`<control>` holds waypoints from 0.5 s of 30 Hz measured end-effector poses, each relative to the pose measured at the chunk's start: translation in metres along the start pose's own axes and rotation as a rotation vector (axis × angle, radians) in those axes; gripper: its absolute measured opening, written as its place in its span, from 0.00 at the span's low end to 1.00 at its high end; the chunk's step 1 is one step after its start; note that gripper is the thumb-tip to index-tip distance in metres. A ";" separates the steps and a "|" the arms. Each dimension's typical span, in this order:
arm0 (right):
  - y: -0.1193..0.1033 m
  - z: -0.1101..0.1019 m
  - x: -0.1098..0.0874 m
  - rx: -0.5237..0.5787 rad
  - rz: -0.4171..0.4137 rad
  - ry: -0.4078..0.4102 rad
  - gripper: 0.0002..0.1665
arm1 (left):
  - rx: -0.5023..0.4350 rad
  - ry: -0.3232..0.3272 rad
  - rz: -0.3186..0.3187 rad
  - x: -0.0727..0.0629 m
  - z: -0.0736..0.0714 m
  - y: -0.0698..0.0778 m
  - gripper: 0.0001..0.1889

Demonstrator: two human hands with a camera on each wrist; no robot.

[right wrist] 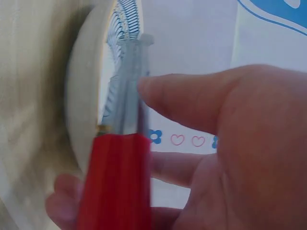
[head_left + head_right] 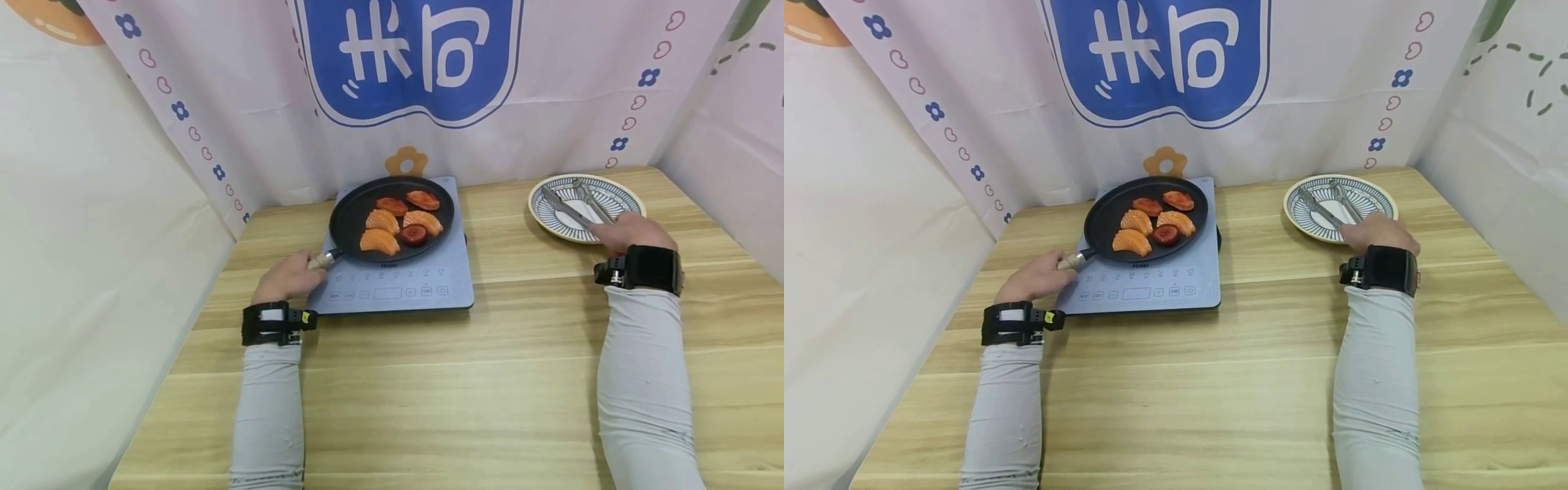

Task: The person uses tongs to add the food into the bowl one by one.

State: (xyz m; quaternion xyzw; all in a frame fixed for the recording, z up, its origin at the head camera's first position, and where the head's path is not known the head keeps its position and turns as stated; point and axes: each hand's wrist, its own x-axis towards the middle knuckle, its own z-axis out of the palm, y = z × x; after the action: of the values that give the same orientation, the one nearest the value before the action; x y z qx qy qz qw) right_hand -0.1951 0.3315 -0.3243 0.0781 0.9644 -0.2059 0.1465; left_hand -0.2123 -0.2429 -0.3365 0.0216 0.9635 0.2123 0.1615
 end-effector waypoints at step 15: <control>-0.054 -0.008 -0.006 0.001 -0.094 0.114 0.55 | -0.038 -0.042 -0.003 -0.005 -0.007 0.001 0.18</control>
State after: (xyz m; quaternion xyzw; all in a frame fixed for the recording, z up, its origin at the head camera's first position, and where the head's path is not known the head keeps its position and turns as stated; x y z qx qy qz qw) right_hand -0.2028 0.2859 -0.2954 0.0446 0.9736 -0.2083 0.0815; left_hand -0.2094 -0.2450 -0.3284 0.0216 0.9558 0.2300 0.1822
